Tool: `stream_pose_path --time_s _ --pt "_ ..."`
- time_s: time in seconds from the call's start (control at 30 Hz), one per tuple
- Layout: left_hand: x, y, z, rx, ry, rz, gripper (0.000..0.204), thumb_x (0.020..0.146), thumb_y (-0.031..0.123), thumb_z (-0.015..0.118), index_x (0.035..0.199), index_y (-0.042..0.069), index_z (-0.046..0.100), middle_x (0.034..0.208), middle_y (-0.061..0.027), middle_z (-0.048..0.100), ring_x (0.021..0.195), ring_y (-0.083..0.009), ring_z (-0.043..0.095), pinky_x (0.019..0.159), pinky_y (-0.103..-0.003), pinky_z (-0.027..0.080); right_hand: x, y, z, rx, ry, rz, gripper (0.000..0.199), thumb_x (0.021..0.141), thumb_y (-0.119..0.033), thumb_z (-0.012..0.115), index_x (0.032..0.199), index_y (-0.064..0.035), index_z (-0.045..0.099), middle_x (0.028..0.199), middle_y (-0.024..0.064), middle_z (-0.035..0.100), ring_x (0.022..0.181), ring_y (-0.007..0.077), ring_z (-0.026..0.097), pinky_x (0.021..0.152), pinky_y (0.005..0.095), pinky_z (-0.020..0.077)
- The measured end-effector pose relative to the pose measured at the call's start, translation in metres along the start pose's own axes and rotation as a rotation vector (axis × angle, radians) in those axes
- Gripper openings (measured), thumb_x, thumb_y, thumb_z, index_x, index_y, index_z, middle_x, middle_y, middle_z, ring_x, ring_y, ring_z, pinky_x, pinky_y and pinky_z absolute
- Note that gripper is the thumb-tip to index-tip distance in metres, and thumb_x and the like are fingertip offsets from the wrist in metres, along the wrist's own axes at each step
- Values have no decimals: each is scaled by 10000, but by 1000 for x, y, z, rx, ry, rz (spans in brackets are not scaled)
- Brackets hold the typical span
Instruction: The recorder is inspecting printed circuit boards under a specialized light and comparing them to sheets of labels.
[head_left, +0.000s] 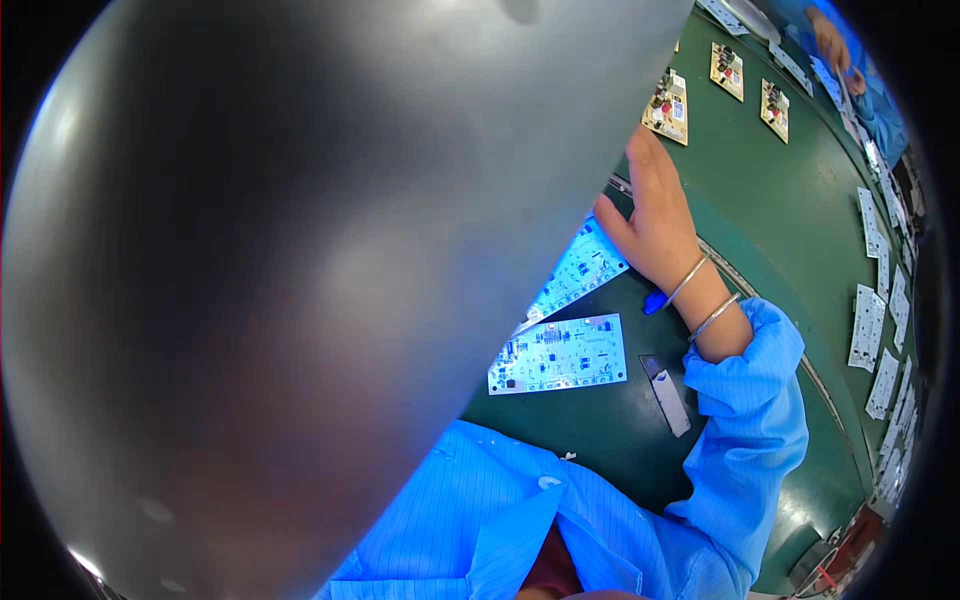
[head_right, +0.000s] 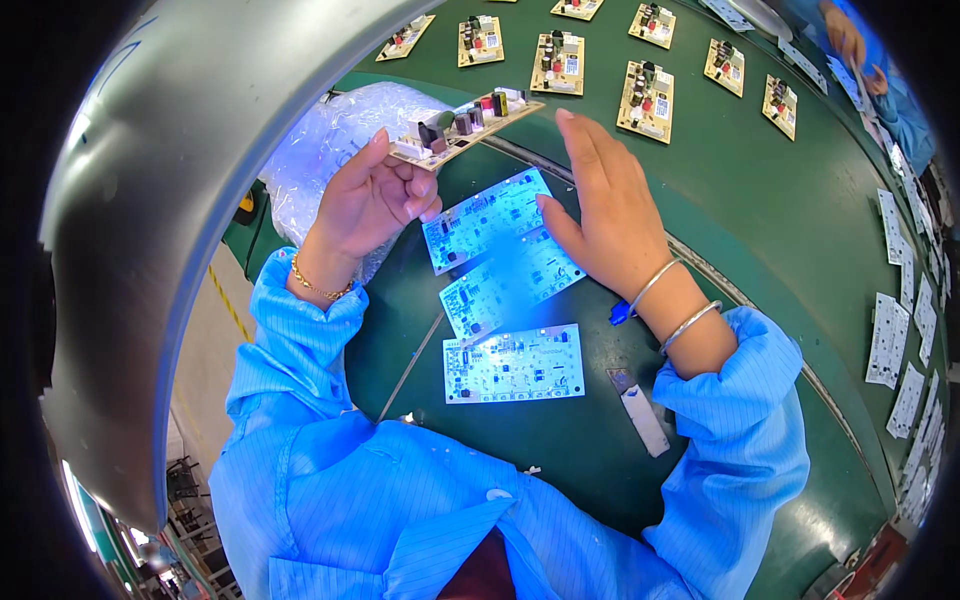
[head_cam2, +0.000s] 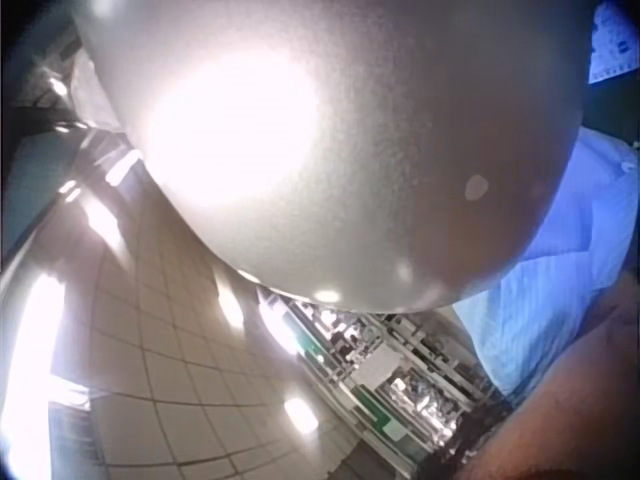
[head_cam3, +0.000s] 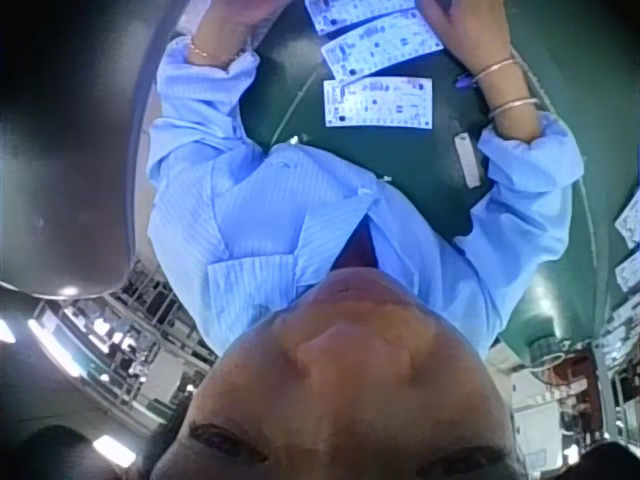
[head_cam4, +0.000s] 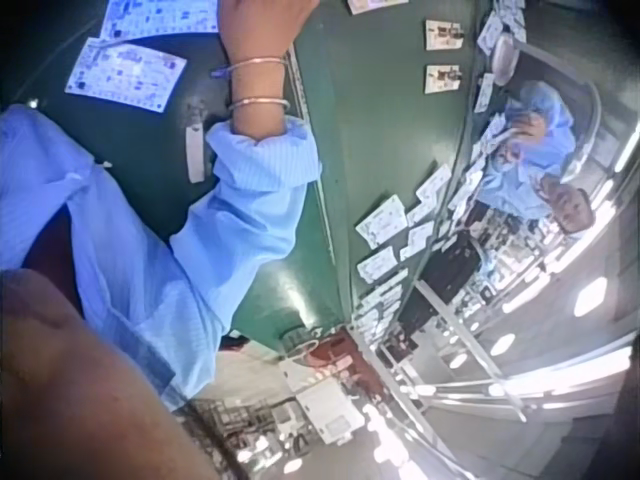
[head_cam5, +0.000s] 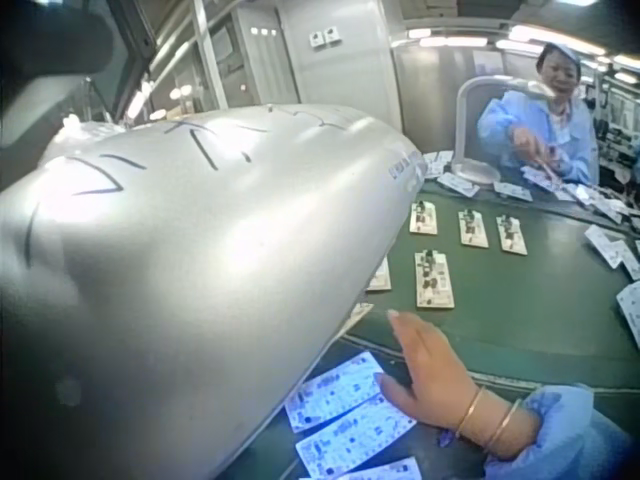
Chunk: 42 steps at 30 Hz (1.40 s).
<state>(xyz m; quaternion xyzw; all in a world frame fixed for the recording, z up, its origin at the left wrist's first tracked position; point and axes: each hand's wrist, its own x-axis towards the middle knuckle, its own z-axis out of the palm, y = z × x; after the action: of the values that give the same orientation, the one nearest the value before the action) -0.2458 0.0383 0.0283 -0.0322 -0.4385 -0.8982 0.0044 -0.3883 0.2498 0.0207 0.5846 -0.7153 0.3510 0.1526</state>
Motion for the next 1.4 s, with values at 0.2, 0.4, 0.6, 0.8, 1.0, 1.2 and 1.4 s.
stream_pose_path --time_s 0.2,0.4,0.6,0.8,1.0,1.2,1.4 --pt "5 -5 -5 33 8 -3 506 912 408 250 912 12 566 759 -88 548 650 -185 461 676 -356 363 -2 4 -3 -11 -12 3 662 687 -122 614 1256 -24 290 1197 166 396 1057 335 419 904 391 334" --pt "-2 -5 11 2 56 21 532 899 446 261 1055 3 510 811 -94 551 657 -196 457 659 -351 364 1 0 -5 -9 53 -66 720 665 -168 640 1272 -34 276 1206 166 403 1086 334 400 923 414 298" --pt "-5 -6 12 -3 177 -88 582 883 472 292 1082 -37 494 893 -150 579 690 -222 502 584 -324 389 -1 -1 -9 172 -30 -112 773 648 -206 650 1288 -30 254 1200 159 426 1106 334 392 937 414 284" --pt "-8 -12 -13 102 73 -90 550 877 446 344 1058 -48 504 926 -180 582 658 -252 568 533 -322 459 -2 0 -9 316 -132 -103 767 647 -182 644 1290 -39 251 1139 137 500 1082 320 423 939 400 294" --pt "-17 -15 -17 57 140 -93 494 879 391 384 1065 -54 493 972 -180 578 786 -261 596 666 -334 496 -3 -4 -9 528 -216 -10 809 639 -199 673 1298 -49 230 1109 147 520 1017 319 476 896 371 355" --pt "-15 -15 1 149 174 -140 514 879 401 385 1110 -52 459 936 -168 586 747 -230 583 663 -340 478 1 -10 -28 502 -249 34 870 594 -187 728 1296 -57 233 1032 138 558 978 326 495 876 380 372" --pt "-3 2 0 434 129 -69 264 882 320 412 852 59 438 656 -63 488 597 -177 482 583 -291 398 0 39 -56 555 173 325 799 638 -221 693 1287 -61 254 914 106 592 839 225 571 779 332 429"
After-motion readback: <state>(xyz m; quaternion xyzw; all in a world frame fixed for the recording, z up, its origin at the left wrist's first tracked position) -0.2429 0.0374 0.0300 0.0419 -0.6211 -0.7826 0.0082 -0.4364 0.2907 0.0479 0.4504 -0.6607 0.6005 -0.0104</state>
